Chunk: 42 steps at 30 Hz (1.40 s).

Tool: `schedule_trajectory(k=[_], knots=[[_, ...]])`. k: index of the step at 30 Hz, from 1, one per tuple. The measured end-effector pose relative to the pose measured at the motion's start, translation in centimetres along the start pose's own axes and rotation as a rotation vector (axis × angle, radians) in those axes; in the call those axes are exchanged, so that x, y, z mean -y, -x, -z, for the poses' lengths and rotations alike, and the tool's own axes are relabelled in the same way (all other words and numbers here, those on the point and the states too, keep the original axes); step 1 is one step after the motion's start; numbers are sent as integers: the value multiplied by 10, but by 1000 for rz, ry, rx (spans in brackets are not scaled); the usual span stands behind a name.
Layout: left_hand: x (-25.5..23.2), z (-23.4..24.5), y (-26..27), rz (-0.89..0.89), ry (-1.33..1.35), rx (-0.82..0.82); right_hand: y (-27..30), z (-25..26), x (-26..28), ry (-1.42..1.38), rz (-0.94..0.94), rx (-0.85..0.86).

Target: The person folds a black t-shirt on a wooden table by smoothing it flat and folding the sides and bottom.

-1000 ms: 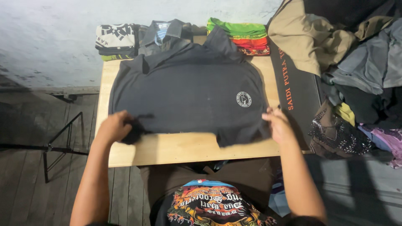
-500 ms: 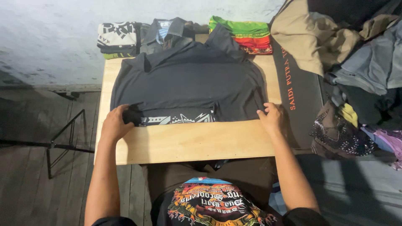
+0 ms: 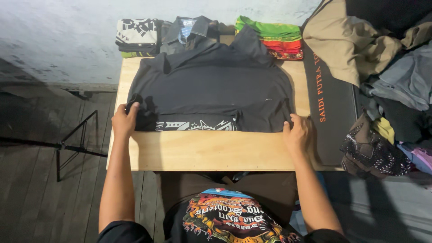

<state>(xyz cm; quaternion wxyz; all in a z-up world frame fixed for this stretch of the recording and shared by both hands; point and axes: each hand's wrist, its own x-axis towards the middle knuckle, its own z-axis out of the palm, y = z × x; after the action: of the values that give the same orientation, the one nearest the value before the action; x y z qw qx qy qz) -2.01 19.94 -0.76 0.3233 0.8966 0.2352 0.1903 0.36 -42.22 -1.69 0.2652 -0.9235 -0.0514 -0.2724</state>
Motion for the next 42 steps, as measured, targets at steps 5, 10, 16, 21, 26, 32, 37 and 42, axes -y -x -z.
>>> schedule_trajectory(k=[5, 10, 16, 21, 26, 32, 37, 42], knots=[[-13, 8, 18, -12, 92, -62, 4, 10, 9, 27, 3, 1], [-2, 12, 22, 18, 98, -157, 4, 26, 13, 79, -54, 18], [-40, 22, 36, -105, -299, -203, 9, 34, 35, 294, 65, -32], [-86, 8, 68, -590, -205, -255, 7, 29, 43, 67, -152, 120], [-93, -23, 95, -680, -109, -66, 0, 36, 65, 241, -194, 232], [-84, -33, 93, -503, -207, 50, -15, 30, 50, 157, -439, 381], [-100, -21, 78, -533, -219, 98, -34, 34, 37, 30, -573, 611], [-110, -21, 68, -538, -199, 163, -69, 16, 20, -1609, -660, 606]])
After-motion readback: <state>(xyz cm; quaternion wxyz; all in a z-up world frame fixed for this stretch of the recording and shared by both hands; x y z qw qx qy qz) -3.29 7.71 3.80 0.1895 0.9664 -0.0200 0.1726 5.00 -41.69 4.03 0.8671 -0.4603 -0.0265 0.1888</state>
